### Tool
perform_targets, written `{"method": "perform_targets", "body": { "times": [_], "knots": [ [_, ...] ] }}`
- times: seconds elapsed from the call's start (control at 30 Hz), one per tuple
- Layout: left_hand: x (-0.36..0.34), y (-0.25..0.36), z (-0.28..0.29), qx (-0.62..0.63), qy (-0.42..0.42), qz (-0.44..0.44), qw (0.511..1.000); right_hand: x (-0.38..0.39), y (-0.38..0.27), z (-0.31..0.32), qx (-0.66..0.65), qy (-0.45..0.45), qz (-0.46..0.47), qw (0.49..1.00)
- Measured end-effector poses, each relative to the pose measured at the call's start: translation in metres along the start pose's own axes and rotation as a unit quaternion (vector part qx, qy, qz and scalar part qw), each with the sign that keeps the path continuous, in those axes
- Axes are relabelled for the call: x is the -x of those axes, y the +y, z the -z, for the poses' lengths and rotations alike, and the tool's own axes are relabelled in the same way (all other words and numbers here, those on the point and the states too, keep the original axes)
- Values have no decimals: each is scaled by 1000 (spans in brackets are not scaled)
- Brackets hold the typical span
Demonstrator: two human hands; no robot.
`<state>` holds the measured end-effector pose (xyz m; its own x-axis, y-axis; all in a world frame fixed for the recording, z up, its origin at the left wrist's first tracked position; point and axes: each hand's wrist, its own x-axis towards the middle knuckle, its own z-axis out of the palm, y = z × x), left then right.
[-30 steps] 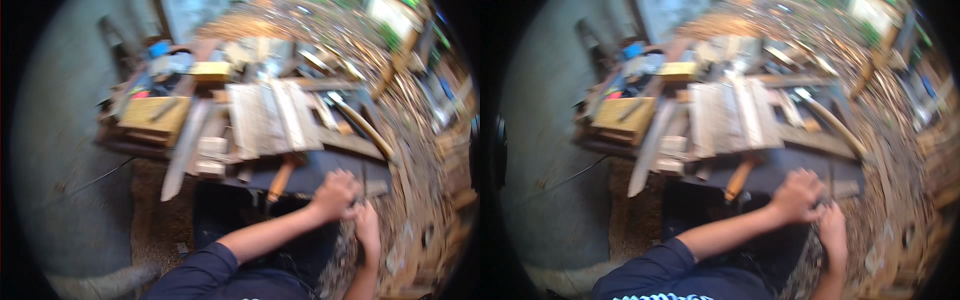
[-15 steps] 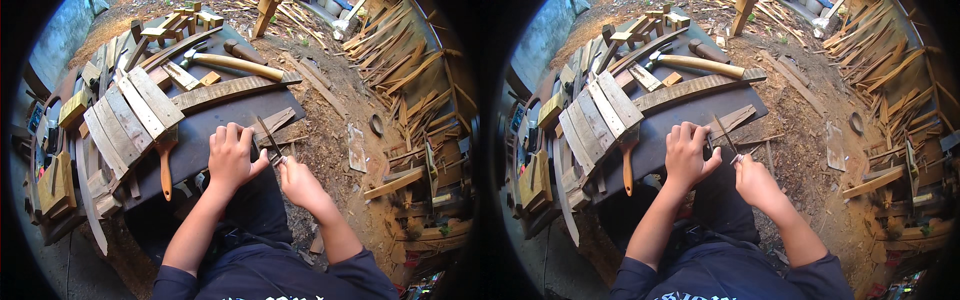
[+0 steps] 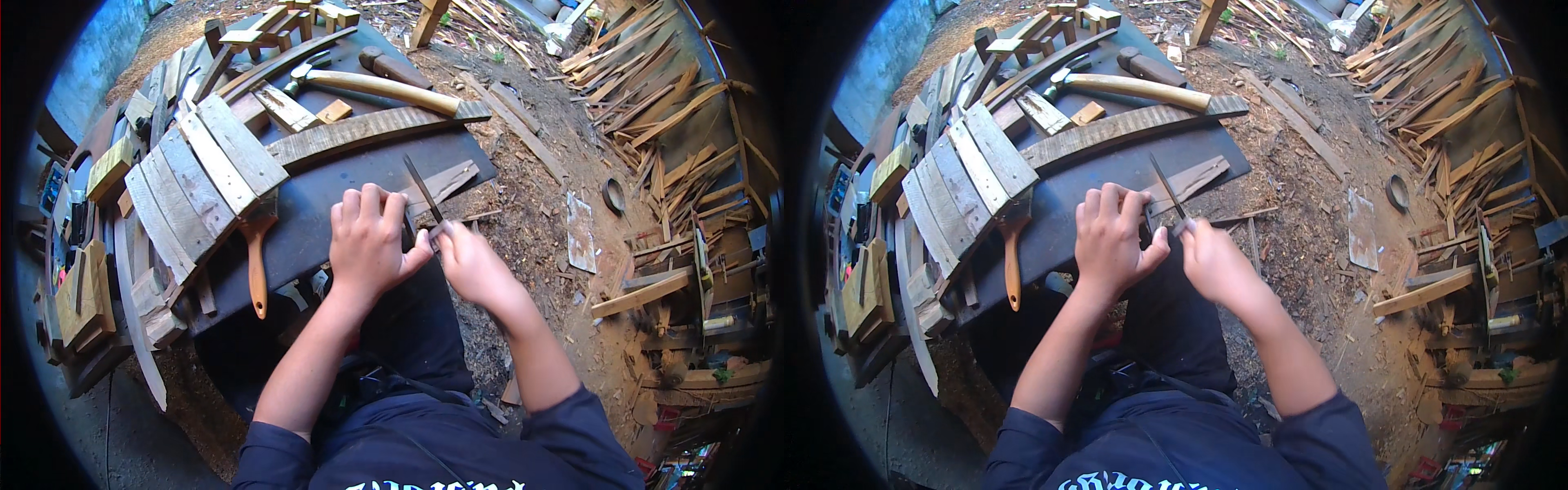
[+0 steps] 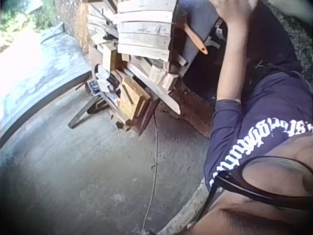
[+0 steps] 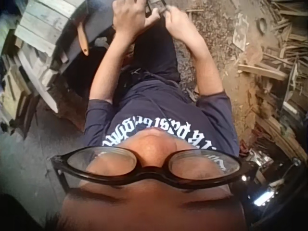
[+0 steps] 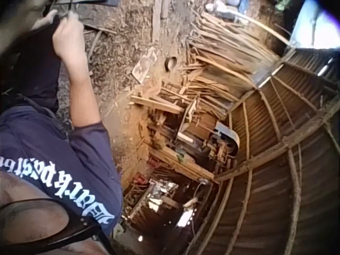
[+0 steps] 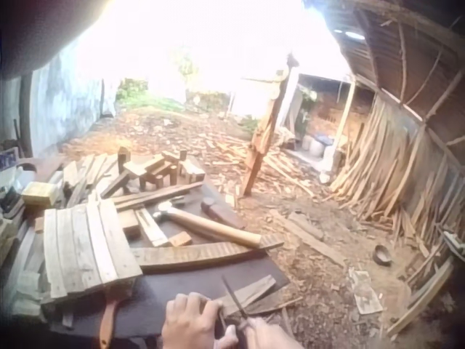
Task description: The person is sharpening a tool using a small rectangular sharpening stone.
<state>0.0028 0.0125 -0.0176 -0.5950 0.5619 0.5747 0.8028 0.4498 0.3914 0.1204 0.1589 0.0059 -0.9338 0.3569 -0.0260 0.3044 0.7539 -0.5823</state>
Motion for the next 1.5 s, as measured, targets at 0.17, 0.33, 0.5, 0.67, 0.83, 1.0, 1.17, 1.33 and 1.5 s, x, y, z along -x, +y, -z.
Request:
{"method": "perform_targets", "body": {
  "times": [0.17, 0.33, 0.5, 0.67, 0.83, 1.0, 1.17, 1.33, 1.5],
  "knots": [
    [9, -10, 5, -7, -8, 10, 1000, 25, -13, -7, -22, -19, -47, 998],
    [12, -5, 1, 9, -28, -21, 999, 28, -3, 7, -24, -31, -78, 996],
    [86, -1, 9, 104, -9, -199, 974, 0, 1, -17, -10, 39, -19, 999],
    [147, 1, -29, 273, -356, -306, 839, 0, -3, -17, -39, 27, -41, 998],
    [93, -67, -59, 253, -393, -202, 861, 0, 0, -16, -24, 37, -19, 999],
    [127, -45, -57, 23, -352, -88, 931, 1, -6, -20, 7, 41, -27, 999],
    [172, 29, -27, 217, -367, -297, 854, -2, -1, -22, 11, 40, -12, 999],
    [159, -66, -21, 370, -384, -115, 838, -2, -2, -11, 21, 1, -33, 999],
    [171, -178, 50, -180, -541, 322, 756, -2, 0, -18, 24, 17, -5, 1000]
  ]
}}
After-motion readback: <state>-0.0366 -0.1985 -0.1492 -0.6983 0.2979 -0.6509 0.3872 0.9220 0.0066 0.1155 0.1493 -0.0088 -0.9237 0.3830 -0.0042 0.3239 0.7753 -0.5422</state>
